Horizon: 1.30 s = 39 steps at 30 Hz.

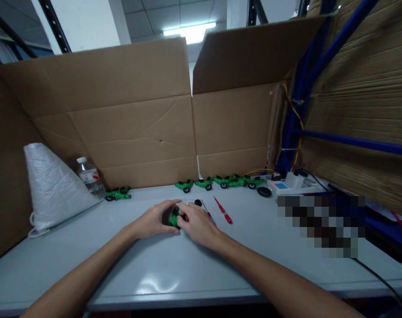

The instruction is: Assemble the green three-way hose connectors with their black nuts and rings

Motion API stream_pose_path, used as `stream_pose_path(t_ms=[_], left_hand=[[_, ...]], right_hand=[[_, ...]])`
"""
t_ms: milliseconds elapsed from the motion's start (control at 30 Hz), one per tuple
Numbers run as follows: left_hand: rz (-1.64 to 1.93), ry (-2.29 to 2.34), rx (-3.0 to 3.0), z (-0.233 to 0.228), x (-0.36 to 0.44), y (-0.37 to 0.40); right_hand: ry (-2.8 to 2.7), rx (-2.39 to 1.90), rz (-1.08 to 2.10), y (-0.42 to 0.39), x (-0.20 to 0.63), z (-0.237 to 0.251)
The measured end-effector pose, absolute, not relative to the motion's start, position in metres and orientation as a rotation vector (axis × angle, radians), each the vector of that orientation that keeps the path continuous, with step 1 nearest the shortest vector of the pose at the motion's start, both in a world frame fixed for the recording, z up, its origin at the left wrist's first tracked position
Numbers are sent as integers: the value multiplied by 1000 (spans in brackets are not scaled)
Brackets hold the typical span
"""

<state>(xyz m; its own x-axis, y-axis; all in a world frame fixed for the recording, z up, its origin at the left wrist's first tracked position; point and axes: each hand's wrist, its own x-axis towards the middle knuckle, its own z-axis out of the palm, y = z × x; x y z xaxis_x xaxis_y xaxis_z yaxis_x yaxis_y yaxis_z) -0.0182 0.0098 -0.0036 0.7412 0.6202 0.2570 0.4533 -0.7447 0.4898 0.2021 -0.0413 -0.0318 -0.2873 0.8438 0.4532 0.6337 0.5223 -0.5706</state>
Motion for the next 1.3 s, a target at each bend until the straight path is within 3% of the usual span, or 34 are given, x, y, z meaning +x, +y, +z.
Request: stream_pose_path(t_ms=[1300], left_hand=[[531, 728, 2244, -8, -23, 13]], right_hand=[[-2248, -968, 397, -42, 223, -20]])
